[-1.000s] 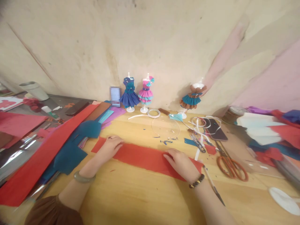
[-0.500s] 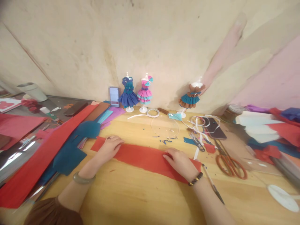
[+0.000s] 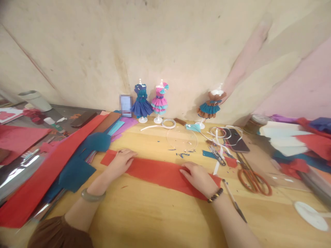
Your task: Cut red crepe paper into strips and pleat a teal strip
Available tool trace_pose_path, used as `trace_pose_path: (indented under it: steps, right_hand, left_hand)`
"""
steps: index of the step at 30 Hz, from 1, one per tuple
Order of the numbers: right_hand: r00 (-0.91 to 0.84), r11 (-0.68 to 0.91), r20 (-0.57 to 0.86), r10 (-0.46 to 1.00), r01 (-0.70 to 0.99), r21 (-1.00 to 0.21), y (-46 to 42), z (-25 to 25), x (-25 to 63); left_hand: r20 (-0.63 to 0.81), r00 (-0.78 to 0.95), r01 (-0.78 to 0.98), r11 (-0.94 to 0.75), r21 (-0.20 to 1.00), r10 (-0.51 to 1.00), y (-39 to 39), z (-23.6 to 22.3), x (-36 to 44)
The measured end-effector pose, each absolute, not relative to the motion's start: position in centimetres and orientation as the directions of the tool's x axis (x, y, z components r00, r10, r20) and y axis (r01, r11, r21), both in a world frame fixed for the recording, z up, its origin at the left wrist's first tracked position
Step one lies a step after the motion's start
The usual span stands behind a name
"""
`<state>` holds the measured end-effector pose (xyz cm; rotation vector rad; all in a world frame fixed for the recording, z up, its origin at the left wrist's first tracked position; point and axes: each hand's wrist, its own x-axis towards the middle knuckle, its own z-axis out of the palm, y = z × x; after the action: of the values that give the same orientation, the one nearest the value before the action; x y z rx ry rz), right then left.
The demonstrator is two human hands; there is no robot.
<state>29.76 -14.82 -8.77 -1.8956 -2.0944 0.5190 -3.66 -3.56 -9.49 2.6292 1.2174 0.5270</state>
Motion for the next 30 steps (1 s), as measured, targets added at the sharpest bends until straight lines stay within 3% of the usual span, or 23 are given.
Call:
trace_pose_path:
  steps: [9, 13, 21, 30]
  right_hand:
    - [-0.109, 0.082, -0.032, 0.993, 0.881, -0.465, -14.7, -8.8, 29.9]
    - [-0.103, 0.062, -0.054, 0.993, 0.861, -0.505, -14.7, -8.5, 30.2]
    - [-0.054, 0.022, -0.041, 0.998, 0.83, -0.558, -14.8, -7.5, 31.7]
    - [-0.02, -0.027, -0.078, 0.997, 0.835, -0.55, -14.8, -7.7, 33.2]
  left_hand:
    - [0.243, 0.532, 0.77, -0.583, 0.26, 0.811, -3.6, -8.6, -4.1]
    - [0.198, 0.495, 0.796, -0.533, 0.288, 0.846, -3.2, -7.5, -5.3]
    - [0.134, 0.449, 0.727, -0.449, 0.52, 0.883, -2.0, -6.7, -7.8]
    - [0.183, 0.114, 0.519, -0.215, 0.827, 0.977, -1.1, -7.1, -8.7]
